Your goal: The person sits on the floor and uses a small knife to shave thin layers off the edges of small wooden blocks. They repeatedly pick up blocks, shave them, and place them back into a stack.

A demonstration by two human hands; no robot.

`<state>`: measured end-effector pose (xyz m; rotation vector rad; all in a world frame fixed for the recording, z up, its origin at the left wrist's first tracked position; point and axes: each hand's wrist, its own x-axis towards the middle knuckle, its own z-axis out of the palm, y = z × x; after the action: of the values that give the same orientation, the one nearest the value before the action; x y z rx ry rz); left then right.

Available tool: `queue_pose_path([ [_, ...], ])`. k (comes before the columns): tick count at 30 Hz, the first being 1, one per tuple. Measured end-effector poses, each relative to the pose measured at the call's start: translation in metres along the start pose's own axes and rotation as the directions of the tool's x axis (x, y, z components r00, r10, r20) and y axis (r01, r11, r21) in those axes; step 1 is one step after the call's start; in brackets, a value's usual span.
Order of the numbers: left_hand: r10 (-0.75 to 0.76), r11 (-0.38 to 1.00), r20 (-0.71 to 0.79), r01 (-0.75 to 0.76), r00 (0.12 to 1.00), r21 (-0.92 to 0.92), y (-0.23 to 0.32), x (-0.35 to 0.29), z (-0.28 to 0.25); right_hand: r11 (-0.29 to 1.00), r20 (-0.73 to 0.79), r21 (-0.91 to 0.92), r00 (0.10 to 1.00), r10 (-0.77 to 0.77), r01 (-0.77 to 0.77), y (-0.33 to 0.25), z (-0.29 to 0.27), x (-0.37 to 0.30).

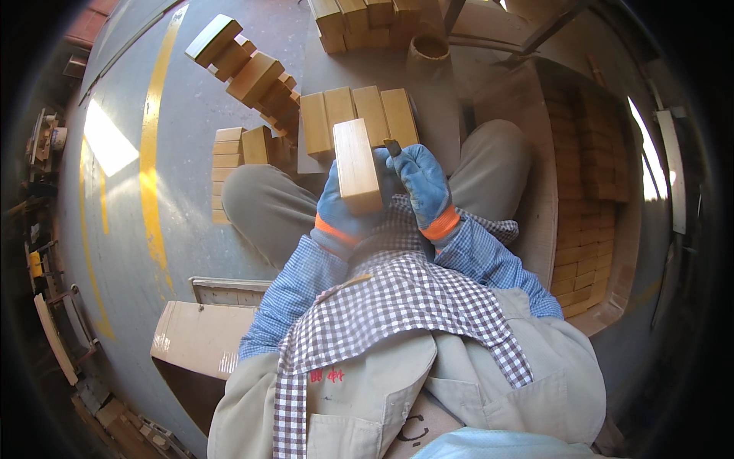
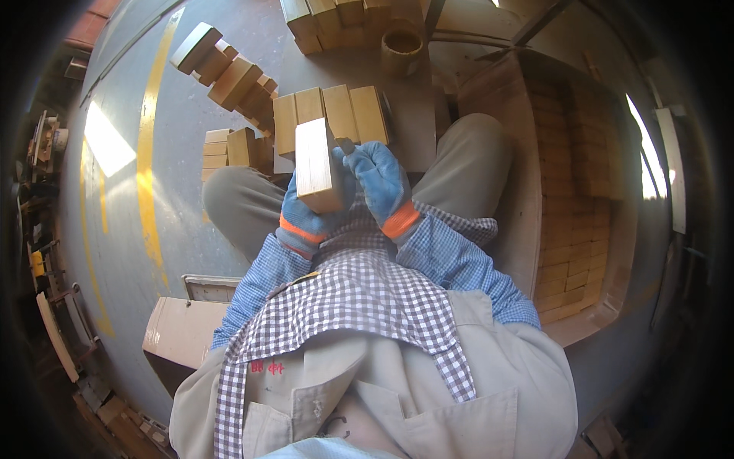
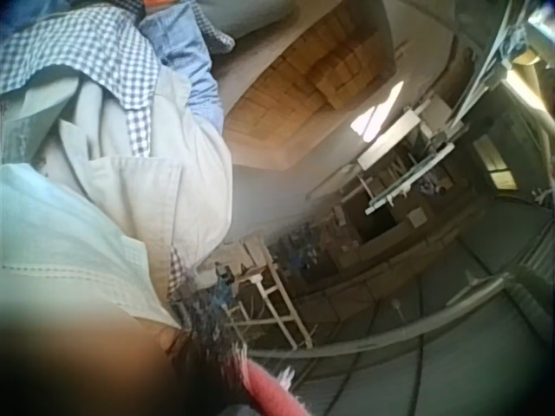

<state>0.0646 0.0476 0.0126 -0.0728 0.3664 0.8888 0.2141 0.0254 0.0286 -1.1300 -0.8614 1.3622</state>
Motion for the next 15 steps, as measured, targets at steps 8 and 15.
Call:
queue_pose_path([
  [8,-0.063,0.988,0.14,0.081,0.988,-0.128,0.001,0.0,-0.01,0.997,-0.063,-0.052,0.997,0.055,-0.058,0.006,0.003,0.001],
  [15,-0.141,0.927,-0.027,0.123,0.99,-0.353,0.007,0.007,-0.032,0.989,-0.06,-0.109,0.993,0.098,-0.104,-0.007,-0.004,0.017],
])
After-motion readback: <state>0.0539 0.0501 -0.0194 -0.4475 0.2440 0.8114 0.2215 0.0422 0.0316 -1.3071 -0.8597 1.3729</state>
